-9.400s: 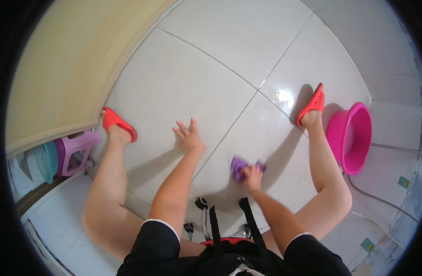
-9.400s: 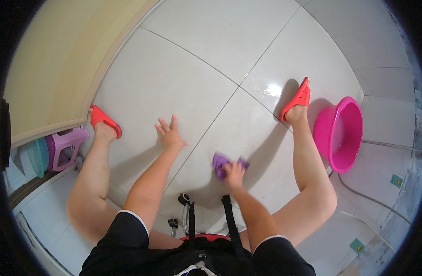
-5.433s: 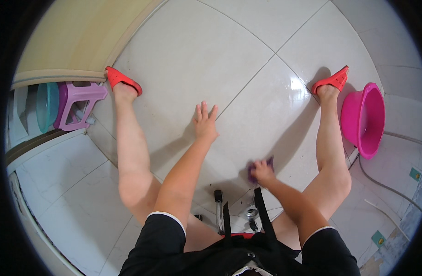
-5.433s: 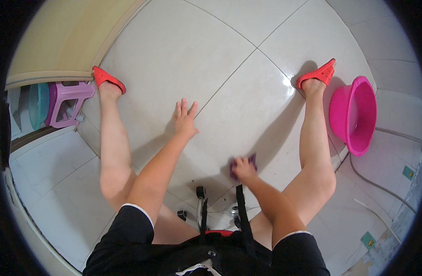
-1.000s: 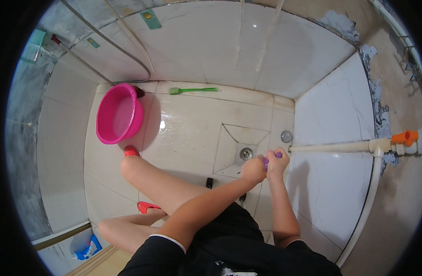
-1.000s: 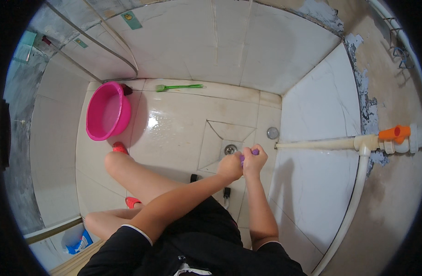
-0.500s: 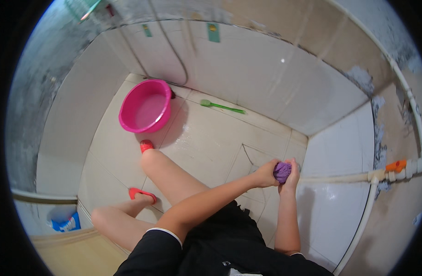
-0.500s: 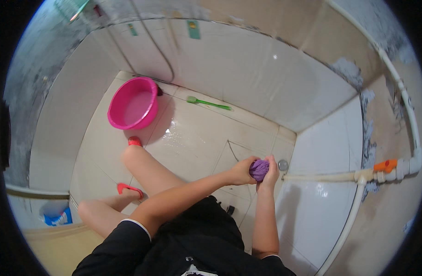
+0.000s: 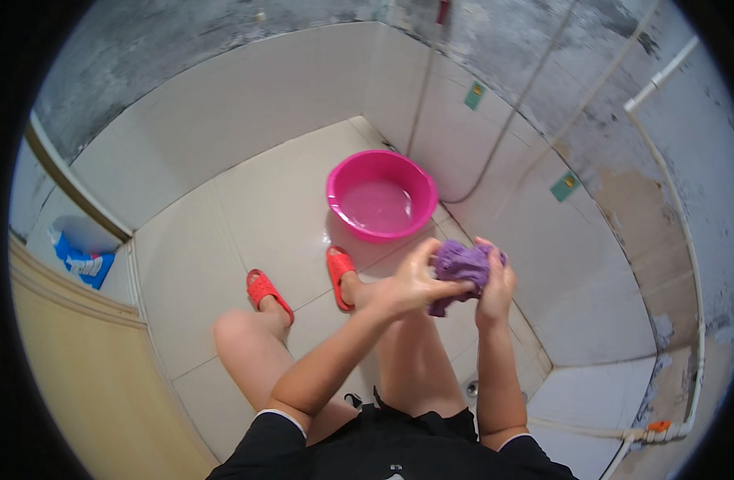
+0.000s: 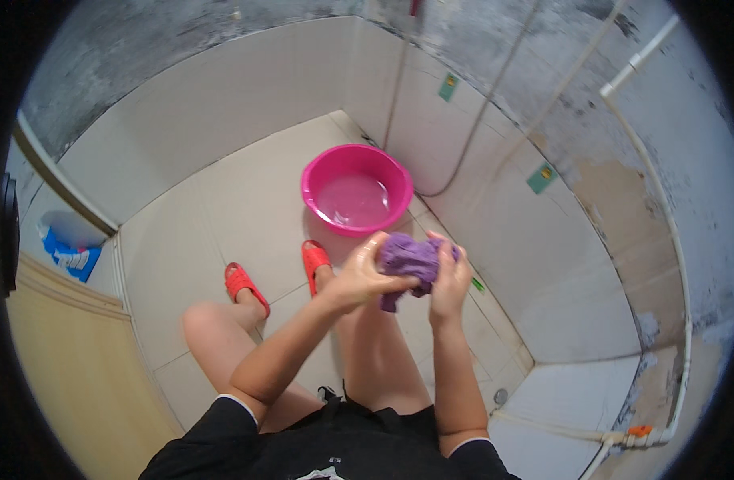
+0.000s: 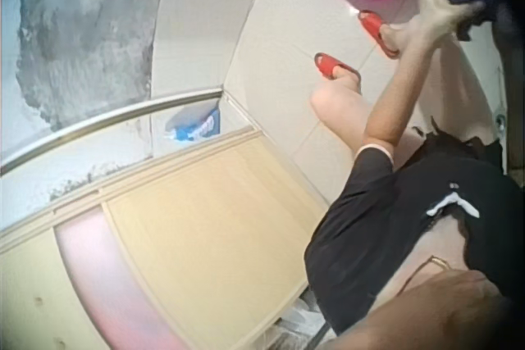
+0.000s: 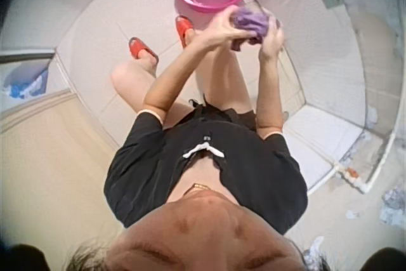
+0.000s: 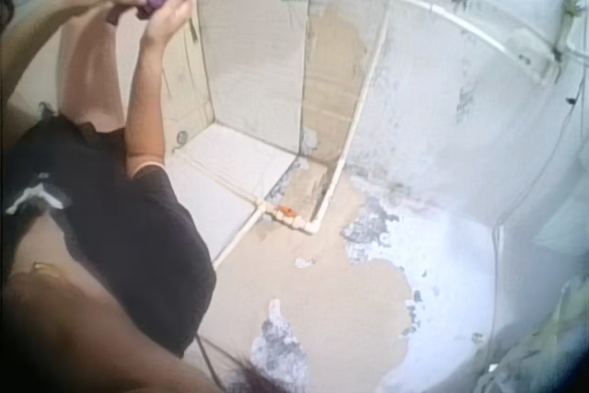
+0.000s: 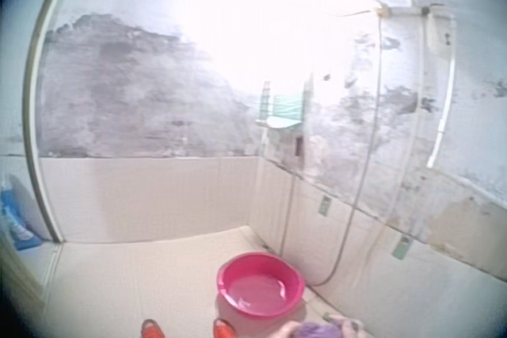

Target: The person wipes the tiled bathroom floor around a drain using a purple cloth, rinses the cloth in a pink basin, and refills the basin from a tap.

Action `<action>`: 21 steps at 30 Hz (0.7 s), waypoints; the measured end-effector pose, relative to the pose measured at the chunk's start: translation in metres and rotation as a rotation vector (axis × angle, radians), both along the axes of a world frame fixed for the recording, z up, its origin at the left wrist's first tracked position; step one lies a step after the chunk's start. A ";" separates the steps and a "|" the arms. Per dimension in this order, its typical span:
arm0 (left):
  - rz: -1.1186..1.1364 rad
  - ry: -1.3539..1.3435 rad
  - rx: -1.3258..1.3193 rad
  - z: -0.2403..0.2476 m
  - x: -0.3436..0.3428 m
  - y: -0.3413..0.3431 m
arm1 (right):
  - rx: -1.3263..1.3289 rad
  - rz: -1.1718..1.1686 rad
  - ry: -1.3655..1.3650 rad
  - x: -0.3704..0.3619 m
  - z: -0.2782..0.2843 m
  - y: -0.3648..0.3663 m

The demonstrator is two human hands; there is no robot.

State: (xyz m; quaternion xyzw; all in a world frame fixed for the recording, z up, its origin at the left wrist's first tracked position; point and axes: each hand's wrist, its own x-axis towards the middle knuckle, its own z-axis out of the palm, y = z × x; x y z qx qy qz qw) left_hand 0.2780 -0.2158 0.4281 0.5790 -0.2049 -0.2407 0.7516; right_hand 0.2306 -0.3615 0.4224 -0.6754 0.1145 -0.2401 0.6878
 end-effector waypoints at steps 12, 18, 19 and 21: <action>0.197 -0.119 0.527 -0.041 0.072 0.201 | 0.307 0.188 0.037 0.093 -0.029 0.103; 0.038 0.257 -0.178 -0.038 0.093 0.196 | 0.077 0.128 0.132 0.078 -0.045 0.102; 0.030 0.252 -0.176 -0.034 0.098 0.196 | 0.078 0.121 0.126 0.072 -0.033 0.107; -0.012 0.499 -0.529 -0.029 0.104 0.194 | 0.488 0.298 0.025 0.064 -0.014 0.115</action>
